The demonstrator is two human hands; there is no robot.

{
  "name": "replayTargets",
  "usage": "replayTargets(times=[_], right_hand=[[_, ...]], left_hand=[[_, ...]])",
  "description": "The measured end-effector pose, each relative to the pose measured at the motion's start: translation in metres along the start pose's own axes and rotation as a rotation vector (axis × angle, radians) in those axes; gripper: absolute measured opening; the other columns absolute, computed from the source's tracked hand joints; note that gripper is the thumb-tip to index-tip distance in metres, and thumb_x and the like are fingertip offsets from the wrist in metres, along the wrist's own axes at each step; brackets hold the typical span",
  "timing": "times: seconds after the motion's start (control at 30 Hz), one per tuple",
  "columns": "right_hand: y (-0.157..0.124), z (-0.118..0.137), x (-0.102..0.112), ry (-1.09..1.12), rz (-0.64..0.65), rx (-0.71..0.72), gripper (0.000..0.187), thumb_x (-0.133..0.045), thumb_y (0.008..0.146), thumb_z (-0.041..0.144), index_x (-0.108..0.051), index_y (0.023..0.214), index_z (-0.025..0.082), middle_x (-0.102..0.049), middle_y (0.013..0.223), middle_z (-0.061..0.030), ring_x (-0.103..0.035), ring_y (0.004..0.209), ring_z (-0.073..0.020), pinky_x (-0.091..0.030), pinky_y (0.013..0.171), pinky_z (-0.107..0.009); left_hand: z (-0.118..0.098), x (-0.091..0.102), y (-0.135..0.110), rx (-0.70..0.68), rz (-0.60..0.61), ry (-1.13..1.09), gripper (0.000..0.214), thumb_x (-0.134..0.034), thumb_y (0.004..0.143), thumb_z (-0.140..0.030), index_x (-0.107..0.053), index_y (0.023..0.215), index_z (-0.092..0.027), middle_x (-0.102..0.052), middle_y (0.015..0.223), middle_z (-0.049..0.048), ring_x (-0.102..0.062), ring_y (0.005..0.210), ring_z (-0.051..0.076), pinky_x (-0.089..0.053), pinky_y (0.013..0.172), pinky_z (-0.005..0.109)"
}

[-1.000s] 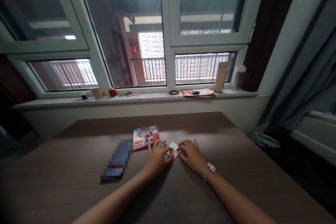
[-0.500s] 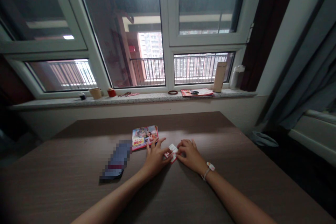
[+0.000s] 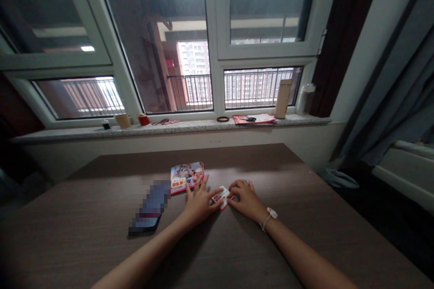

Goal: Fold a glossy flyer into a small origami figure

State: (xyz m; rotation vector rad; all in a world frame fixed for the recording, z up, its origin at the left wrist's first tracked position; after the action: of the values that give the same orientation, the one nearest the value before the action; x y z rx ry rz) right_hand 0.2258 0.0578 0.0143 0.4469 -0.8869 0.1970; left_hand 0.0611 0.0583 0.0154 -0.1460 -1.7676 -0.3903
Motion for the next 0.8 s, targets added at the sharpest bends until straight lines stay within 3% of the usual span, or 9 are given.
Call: replayTargets(times=[0.27,0.47,0.8], right_hand=[[0.0001,-0.0012,-0.0008,-0.003,0.002,-0.025,0.012,-0.061,0.08,0.037,-0.067,0.082,0.027,-0.06,0.109,-0.0022,-0.048,0.112,-0.0227,-0.012,0.11,-0.054],[0.0006,-0.003,-0.0005,-0.079,-0.014,-0.023,0.029,-0.061,0.079,0.036,-0.066,0.107,0.031,-0.057,0.114,-0.0044,-0.046,0.114,-0.0239,-0.02,0.11,-0.051],[0.0003,0.0002,-0.0041,-0.202,0.038,-0.026,0.042,-0.058,0.081,0.037,-0.059,0.123,0.038,-0.05,0.125,-0.0062,-0.036,0.125,-0.0276,-0.018,0.11,-0.056]], left_hand=[[0.0035,-0.0006,0.0074,0.016,0.102,0.032,0.057,-0.045,0.077,-0.072,-0.045,0.131,-0.053,-0.017,0.157,-0.005,-0.006,0.142,0.042,0.006,0.102,0.072],[0.0038,-0.0027,0.0083,0.022,0.152,0.029,0.062,-0.043,0.077,-0.073,-0.039,0.135,-0.052,-0.012,0.158,-0.003,-0.005,0.142,0.041,0.008,0.102,0.072],[0.0034,-0.0019,0.008,-0.005,0.097,0.004,0.06,-0.047,0.076,-0.07,-0.043,0.133,-0.051,-0.018,0.157,-0.0018,-0.009,0.142,0.041,0.007,0.102,0.073]])
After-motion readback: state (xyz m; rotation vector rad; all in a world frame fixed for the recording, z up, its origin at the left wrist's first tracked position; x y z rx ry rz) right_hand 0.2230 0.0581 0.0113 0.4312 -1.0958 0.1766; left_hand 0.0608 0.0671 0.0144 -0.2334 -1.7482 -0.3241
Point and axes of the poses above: each hand's wrist, its own y-axis towards the middle knuckle, its own x-axis out of the back of the hand, z = x × y, the point moved 6 cm from there along y, towards the middle knuckle
